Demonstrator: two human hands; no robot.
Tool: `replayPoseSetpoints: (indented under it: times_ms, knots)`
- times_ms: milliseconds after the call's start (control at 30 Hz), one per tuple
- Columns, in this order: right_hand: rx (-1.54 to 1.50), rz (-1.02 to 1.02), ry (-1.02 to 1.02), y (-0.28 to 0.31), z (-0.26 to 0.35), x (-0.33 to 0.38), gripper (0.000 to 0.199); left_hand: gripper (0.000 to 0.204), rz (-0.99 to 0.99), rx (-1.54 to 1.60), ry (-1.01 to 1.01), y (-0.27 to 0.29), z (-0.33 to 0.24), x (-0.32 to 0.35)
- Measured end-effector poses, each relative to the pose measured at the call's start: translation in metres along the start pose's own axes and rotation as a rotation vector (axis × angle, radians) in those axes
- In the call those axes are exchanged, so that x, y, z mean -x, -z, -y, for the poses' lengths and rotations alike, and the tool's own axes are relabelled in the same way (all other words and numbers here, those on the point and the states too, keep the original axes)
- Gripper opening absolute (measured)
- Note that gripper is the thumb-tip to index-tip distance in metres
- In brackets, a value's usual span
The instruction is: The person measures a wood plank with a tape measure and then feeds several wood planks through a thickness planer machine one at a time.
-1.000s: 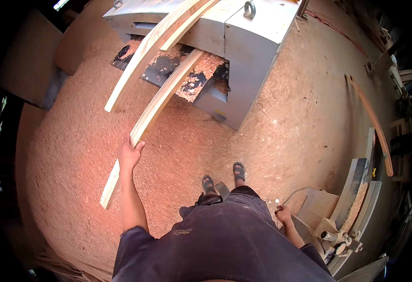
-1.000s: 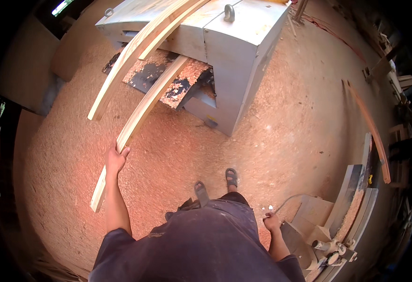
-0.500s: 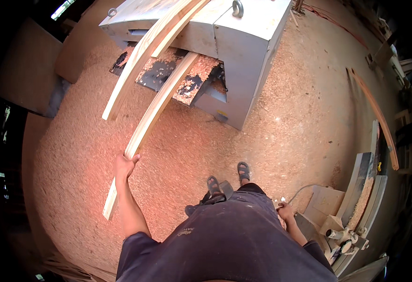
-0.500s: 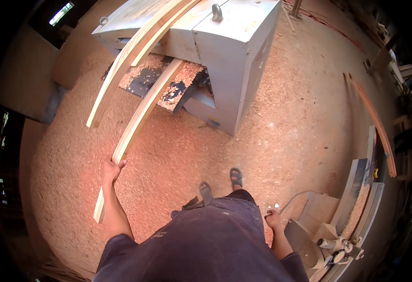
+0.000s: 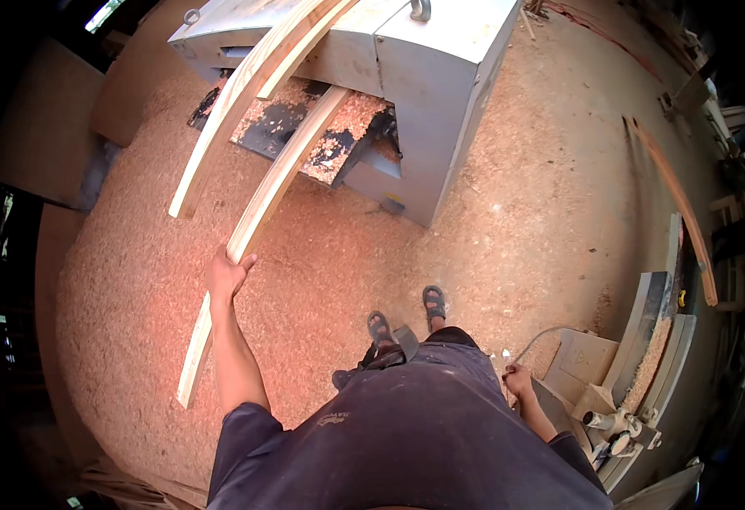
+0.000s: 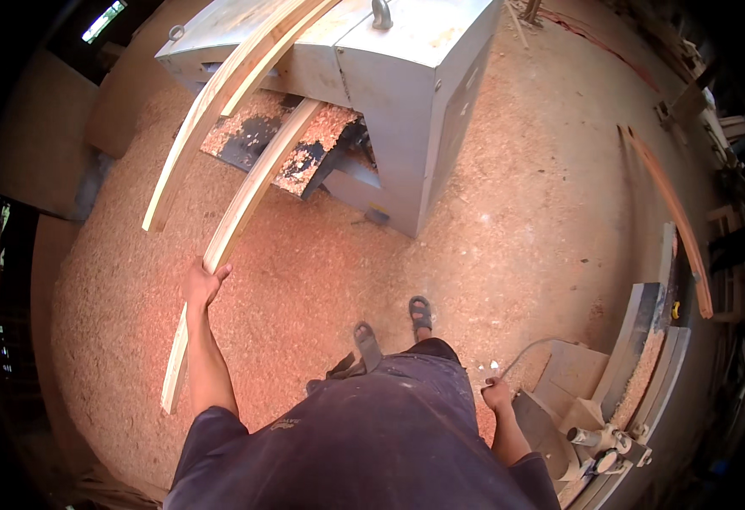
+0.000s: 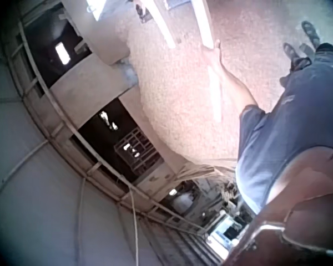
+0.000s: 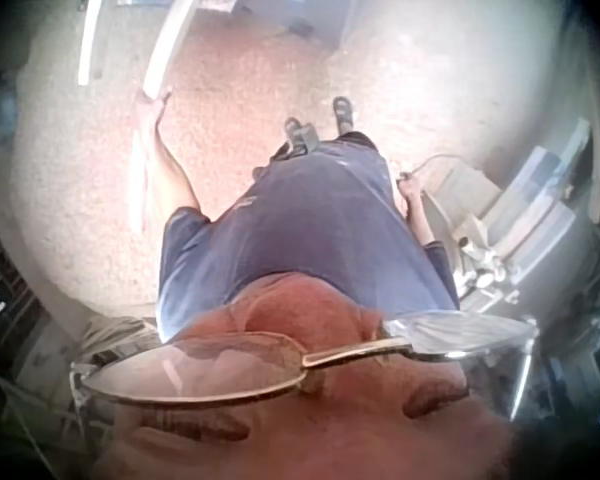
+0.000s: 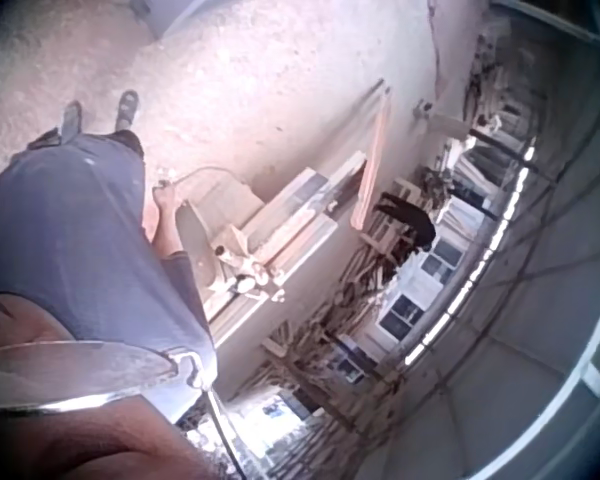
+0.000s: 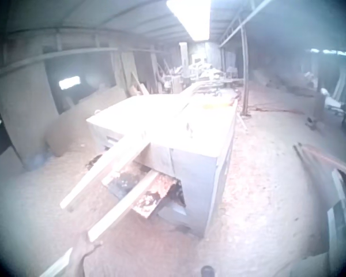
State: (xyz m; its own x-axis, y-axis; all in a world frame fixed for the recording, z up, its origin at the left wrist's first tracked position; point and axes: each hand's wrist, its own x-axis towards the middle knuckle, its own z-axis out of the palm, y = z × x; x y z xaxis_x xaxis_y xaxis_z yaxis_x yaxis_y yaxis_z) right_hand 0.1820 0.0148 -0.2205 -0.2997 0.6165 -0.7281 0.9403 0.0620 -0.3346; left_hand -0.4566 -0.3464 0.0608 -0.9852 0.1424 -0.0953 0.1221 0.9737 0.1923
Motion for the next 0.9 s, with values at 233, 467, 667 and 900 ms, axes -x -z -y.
replayPoseSetpoints:
  times_ms: [233, 467, 667, 900]
  knots:
    - [-0.018, 0.062, -0.032, 0.002, 0.022, 0.003, 0.041, 0.065, 0.006, 0.049, 0.012, 0.013, 0.007, 0.022]
    - [0.029, -0.091, 0.147, -0.003, 0.031, -0.020, 0.035, 0.053, 0.066, 0.167, 0.053, 0.006, 0.040, 0.018]
    - [-0.008, 0.002, 0.047, 0.016, 0.053, -0.016, 0.040, 0.058, 0.066, 0.198, 0.022, 0.009, 0.023, 0.018]
    - [0.049, -0.075, 0.121, 0.007, 0.027, -0.028, 0.037, 0.058, 0.021, 0.153, -0.035, 0.004, 0.011, 0.008]
